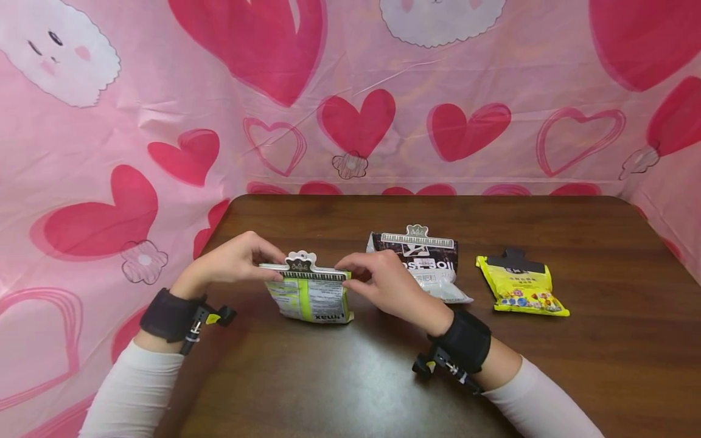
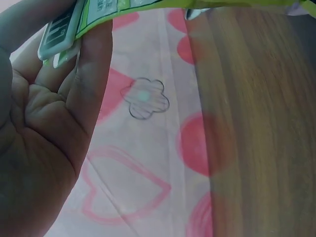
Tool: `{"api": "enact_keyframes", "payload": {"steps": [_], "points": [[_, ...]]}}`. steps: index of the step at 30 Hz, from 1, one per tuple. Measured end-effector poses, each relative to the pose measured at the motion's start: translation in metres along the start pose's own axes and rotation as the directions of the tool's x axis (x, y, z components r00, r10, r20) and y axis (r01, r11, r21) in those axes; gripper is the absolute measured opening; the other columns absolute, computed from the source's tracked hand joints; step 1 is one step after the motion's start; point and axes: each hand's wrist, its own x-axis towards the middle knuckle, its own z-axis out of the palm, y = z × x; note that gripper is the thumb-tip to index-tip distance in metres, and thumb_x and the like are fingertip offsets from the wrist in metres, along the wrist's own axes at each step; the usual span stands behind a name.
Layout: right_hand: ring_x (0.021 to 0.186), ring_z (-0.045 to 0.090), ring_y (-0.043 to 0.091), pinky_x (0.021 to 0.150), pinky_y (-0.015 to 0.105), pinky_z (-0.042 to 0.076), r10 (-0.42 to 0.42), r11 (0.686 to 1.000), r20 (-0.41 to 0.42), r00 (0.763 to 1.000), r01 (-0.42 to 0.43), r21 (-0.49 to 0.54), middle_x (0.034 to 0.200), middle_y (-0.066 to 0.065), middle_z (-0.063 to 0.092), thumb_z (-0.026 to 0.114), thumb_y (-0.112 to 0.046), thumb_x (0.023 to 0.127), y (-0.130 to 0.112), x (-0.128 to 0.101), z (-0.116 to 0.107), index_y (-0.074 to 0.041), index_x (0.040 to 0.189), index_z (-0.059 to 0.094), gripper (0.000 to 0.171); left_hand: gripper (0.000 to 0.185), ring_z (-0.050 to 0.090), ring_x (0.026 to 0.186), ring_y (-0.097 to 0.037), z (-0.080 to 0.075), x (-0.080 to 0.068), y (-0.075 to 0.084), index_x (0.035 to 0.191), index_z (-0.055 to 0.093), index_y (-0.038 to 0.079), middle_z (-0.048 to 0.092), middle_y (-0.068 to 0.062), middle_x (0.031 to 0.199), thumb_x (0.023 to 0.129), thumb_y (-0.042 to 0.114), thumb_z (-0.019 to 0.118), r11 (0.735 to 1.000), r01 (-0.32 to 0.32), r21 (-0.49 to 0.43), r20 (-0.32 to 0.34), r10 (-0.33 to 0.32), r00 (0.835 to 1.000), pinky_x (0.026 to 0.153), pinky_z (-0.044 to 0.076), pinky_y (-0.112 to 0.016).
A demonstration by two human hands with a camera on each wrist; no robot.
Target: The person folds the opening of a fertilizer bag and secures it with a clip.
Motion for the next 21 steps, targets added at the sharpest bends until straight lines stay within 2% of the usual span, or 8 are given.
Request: {"api": "enact_keyframes", "payload": {"steps": [6, 13, 16, 21], "points": [[0.073, 0.070, 0.006, 0.068, 0.023, 0.056, 0.149, 0.988, -0.048, 0.988, -0.150, -0.032, 0.093, 0.002, 0.077, 0.077, -0.009, 0.085, 0.001, 0.016, 0.011, -0.014, 0.107, 0.074, 0.023, 0.028, 0.065, 0.081, -0.012, 0.000, 0.001, -0.017, 0.112, 0.075, 0.014, 0.076, 0.000, 0.098, 0.085, 0.021, 0.078, 0.997, 0.072, -0.032, -0.073, -0.074, 0.995, 0.074, 0.056, -0.028], [0.075, 0.068, 0.011, 0.069, 0.029, 0.052, 0.319, 0.942, -0.082, 0.944, -0.325, -0.081, 0.094, 0.002, 0.076, 0.075, -0.011, 0.086, 0.005, 0.034, 0.020, -0.015, 0.107, 0.074, 0.021, 0.029, 0.066, 0.085, -0.013, 0.004, 0.008, -0.041, 0.116, 0.074, 0.014, 0.076, -0.001, 0.100, 0.088, 0.020, 0.076, 0.983, 0.144, -0.115, -0.128, -0.158, 0.979, 0.076, 0.054, -0.025], [0.078, 0.069, 0.013, 0.073, 0.031, 0.053, 0.354, 0.926, -0.056, 0.934, -0.358, -0.116, 0.098, 0.003, 0.076, 0.074, -0.009, 0.087, 0.007, 0.041, 0.021, -0.013, 0.108, 0.074, 0.022, 0.031, 0.064, 0.083, -0.015, 0.005, 0.011, -0.048, 0.118, 0.073, 0.014, 0.075, -0.002, 0.101, 0.088, 0.020, 0.076, 0.980, 0.160, -0.117, -0.138, -0.176, 0.975, 0.074, 0.052, -0.024], [0.079, 0.066, 0.016, 0.075, 0.034, 0.052, 0.371, 0.910, -0.013, 0.929, -0.366, -0.196, 0.094, 0.005, 0.074, 0.072, -0.007, 0.087, 0.011, 0.052, 0.023, -0.009, 0.110, 0.073, 0.023, 0.034, 0.062, 0.087, -0.017, 0.005, 0.017, -0.053, 0.122, 0.070, 0.013, 0.074, -0.004, 0.105, 0.090, 0.020, 0.074, 0.979, 0.186, -0.089, -0.141, -0.197, 0.970, 0.077, 0.051, -0.027]]}}
